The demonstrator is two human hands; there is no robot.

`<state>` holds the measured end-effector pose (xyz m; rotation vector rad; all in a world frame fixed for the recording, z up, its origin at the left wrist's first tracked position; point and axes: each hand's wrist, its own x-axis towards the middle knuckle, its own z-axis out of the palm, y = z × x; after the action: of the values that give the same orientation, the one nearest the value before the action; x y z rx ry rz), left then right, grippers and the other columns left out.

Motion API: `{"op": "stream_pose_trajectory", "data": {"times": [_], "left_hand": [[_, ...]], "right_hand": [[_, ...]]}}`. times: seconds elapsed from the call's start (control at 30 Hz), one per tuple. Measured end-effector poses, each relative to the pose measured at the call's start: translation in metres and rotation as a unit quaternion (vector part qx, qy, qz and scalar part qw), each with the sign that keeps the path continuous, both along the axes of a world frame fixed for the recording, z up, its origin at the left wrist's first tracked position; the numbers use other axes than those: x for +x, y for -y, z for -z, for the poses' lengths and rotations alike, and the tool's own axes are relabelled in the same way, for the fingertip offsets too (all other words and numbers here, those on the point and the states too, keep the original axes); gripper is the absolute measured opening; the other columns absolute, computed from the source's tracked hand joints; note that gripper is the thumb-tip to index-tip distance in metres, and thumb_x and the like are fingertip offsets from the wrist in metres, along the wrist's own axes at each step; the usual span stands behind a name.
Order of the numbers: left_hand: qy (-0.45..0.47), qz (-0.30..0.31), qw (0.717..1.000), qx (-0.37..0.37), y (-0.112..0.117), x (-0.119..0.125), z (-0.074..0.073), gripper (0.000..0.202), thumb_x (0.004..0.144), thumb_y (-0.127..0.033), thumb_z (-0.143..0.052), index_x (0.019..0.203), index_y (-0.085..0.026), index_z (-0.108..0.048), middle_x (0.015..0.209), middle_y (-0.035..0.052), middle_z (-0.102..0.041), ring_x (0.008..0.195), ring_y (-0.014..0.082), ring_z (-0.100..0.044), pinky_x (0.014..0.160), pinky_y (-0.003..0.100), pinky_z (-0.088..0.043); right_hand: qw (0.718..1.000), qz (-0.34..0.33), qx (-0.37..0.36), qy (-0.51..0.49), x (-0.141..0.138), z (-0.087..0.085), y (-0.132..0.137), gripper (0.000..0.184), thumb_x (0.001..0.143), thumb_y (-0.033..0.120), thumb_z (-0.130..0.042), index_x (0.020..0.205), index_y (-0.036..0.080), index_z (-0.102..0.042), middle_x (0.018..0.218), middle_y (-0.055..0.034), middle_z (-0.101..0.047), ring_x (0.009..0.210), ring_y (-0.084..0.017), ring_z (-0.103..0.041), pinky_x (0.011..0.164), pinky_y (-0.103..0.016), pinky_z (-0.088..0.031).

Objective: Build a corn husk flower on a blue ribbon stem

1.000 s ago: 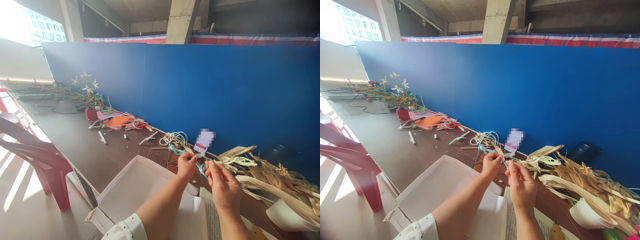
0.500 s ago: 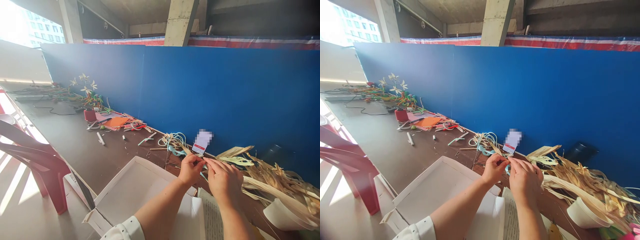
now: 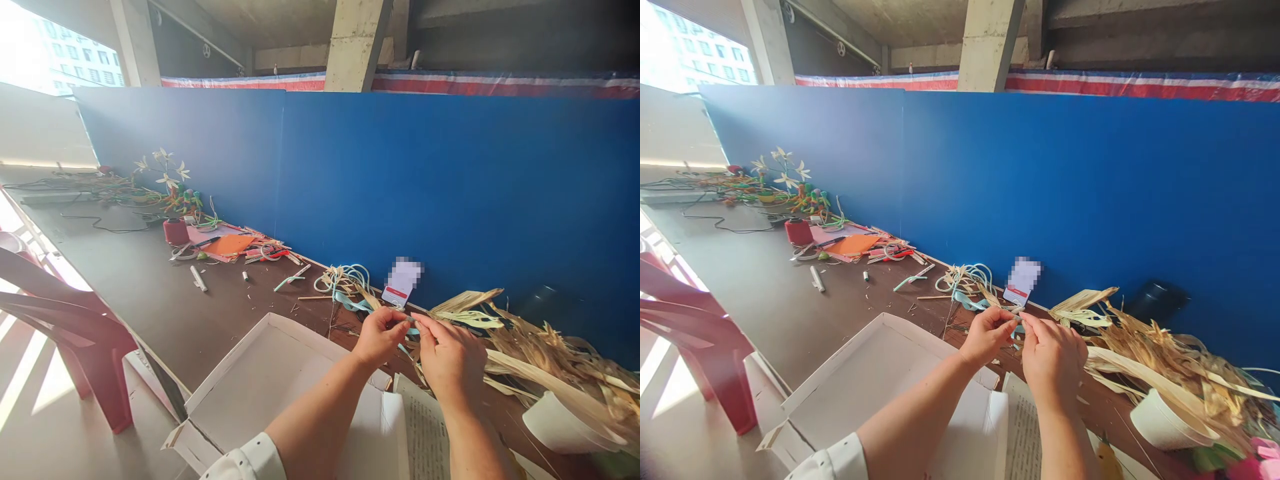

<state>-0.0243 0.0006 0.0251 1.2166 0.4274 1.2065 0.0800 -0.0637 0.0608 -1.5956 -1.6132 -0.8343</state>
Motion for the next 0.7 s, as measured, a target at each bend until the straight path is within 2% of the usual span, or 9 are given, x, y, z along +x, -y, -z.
{"op": "stream_pose_trajectory", "data": {"times": [0.2, 0.43, 0.7], "left_hand": [[-0.005, -0.011, 1.0, -0.017, 0.0, -0.002, -0.004, 0.023, 0.071, -0.036, -0.067, 0.077, -0.015, -0.059, 0.064, -0.0015, -0.055, 0.054, 0.0088, -0.052, 0.053, 0.021, -0.045], [-0.011, -0.021, 0.999, -0.027, 0.002, -0.002, -0.004, 0.019, 0.07, -0.031, -0.067, 0.073, -0.014, -0.057, 0.059, -0.0023, -0.053, 0.051, 0.0079, -0.049, 0.05, 0.02, -0.041], [-0.011, -0.029, 0.999, -0.04, 0.002, -0.001, -0.004, 0.022, 0.067, -0.034, -0.068, 0.07, -0.014, -0.059, 0.055, -0.0027, -0.052, 0.048, 0.0076, -0.047, 0.047, 0.02, -0.038]], "right_hand": [[0.999, -0.012, 0.019, -0.027, -0.004, 0.001, 0.0, 0.024, 0.089, 0.028, -0.049, 0.096, 0.021, -0.072, 0.082, -0.0062, -0.07, 0.078, -0.022, -0.058, 0.08, -0.036, -0.037], [0.998, 0.023, 0.041, -0.039, -0.013, 0.004, 0.0, 0.022, 0.089, 0.028, -0.052, 0.092, 0.02, -0.072, 0.083, -0.0065, -0.07, 0.078, -0.023, -0.058, 0.081, -0.037, -0.036], [0.998, 0.047, 0.037, -0.023, -0.014, 0.003, 0.001, 0.019, 0.087, 0.027, -0.055, 0.091, 0.02, -0.072, 0.082, -0.006, -0.07, 0.077, -0.022, -0.058, 0.079, -0.037, -0.036]]}}
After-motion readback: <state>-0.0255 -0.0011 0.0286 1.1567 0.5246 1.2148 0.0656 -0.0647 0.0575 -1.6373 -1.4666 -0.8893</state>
